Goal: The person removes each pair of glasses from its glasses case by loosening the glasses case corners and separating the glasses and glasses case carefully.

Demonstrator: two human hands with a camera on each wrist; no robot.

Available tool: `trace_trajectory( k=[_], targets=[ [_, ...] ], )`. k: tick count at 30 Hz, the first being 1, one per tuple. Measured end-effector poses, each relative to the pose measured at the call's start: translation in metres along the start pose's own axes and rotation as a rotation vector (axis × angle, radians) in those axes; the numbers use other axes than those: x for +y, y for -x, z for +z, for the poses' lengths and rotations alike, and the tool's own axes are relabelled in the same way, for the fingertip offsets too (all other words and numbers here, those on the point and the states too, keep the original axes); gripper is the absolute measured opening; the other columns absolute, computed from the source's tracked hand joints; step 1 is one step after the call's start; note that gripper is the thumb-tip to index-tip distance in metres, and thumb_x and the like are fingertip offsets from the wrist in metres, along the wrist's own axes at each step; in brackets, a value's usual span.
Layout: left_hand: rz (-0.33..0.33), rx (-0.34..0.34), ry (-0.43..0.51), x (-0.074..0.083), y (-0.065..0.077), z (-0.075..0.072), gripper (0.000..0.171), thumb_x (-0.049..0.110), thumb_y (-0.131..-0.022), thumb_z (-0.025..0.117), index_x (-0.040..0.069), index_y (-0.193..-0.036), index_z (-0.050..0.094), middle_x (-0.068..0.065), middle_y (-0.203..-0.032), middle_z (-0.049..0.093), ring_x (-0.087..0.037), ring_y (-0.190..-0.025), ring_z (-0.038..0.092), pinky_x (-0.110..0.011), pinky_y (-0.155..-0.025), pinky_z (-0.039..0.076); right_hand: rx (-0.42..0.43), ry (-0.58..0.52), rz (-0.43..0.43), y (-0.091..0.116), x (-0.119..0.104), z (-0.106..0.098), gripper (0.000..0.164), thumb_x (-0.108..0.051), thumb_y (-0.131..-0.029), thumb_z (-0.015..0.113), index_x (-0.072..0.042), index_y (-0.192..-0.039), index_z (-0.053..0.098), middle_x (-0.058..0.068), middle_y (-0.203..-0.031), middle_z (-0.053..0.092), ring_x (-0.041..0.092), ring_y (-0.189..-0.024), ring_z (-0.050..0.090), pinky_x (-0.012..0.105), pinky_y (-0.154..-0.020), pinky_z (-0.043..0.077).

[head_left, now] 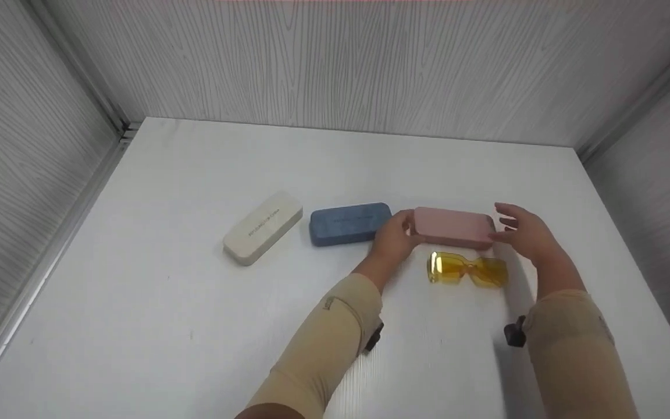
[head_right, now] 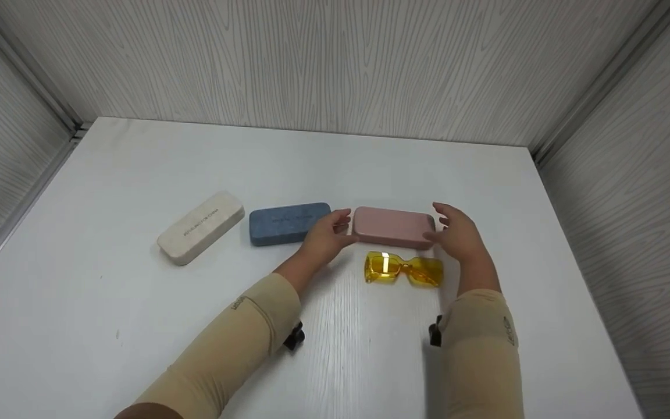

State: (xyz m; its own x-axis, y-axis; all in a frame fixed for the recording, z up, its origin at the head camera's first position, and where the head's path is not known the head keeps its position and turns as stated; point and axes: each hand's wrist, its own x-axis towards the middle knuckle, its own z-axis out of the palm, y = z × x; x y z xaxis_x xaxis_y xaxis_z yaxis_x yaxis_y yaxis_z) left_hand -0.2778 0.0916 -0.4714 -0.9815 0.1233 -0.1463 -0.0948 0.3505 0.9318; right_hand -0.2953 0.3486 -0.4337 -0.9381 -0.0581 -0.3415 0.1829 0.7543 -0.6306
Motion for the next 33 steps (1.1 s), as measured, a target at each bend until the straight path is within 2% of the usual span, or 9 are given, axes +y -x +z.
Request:
trace_trajectory(
  k=[6,12,17,23,28,33],
  targets=[
    [-0.05,-0.027,-0.004,0.004,0.004,-0.032,0.058,0.016,-0.083,0.067,0.017,-0.136,0.042,-0.003,-0.133,0.048,-0.016,-0.122,0.046,-0.026,-0.098,0.042,0.013,-0.023,-0.071,0.006,-0.02,0.0,0.07,-0.028,-0.087,0.062,-0.022,-0.145,0.024,0.012,-0.148,0.026,0.034,-0.133,0.028,0.054,-0.103,0.031],
    [-0.017,-0.038,0.034,0.002,0.017,-0.071,0.059,0.016,-0.082,0.068,0.018,-0.136,0.042,-0.001,-0.134,0.047,-0.016,-0.124,0.043,-0.028,-0.101,0.039,0.014,-0.064,-0.139,0.011,-0.042,0.01,0.068,-0.032,-0.084,0.064,-0.024,-0.143,0.03,0.007,-0.144,0.034,0.031,-0.13,0.034,0.05,-0.102,0.035],
    [0.009,-0.051,0.072,-0.004,0.031,-0.099,0.061,0.013,-0.082,0.068,0.016,-0.136,0.041,-0.005,-0.136,0.045,-0.018,-0.125,0.042,-0.029,-0.102,0.038,0.001,-0.1,-0.181,0.015,-0.058,0.024,0.066,-0.032,-0.083,0.065,-0.027,-0.141,0.033,0.005,-0.141,0.038,0.029,-0.128,0.037,0.046,-0.103,0.036],
    [0.022,0.022,0.05,-0.014,0.044,-0.129,0.062,0.011,-0.079,0.07,0.015,-0.135,0.043,-0.005,-0.134,0.046,-0.018,-0.125,0.042,-0.029,-0.102,0.039,-0.028,-0.159,-0.253,0.016,-0.075,0.044,0.061,-0.026,-0.084,0.065,-0.025,-0.139,0.036,0.003,-0.138,0.042,0.028,-0.127,0.04,0.043,-0.103,0.036],
    [-0.025,0.051,0.068,-0.026,0.047,-0.149,0.063,0.011,-0.079,0.07,0.017,-0.135,0.042,-0.001,-0.138,0.042,-0.018,-0.128,0.038,-0.031,-0.101,0.04,-0.027,-0.2,-0.236,0.013,-0.089,0.064,0.056,-0.02,-0.087,0.063,-0.028,-0.137,0.039,0.0,-0.136,0.045,0.022,-0.125,0.042,0.04,-0.102,0.038],
    [-0.1,0.058,0.164,-0.044,0.044,-0.16,0.062,0.013,-0.081,0.069,0.02,-0.136,0.041,0.001,-0.141,0.039,-0.015,-0.129,0.035,-0.031,-0.101,0.039,-0.032,-0.287,-0.171,0.008,-0.101,0.084,0.052,-0.021,-0.086,0.063,-0.03,-0.133,0.043,-0.002,-0.135,0.046,0.017,-0.123,0.044,0.037,-0.101,0.039]
  ],
)
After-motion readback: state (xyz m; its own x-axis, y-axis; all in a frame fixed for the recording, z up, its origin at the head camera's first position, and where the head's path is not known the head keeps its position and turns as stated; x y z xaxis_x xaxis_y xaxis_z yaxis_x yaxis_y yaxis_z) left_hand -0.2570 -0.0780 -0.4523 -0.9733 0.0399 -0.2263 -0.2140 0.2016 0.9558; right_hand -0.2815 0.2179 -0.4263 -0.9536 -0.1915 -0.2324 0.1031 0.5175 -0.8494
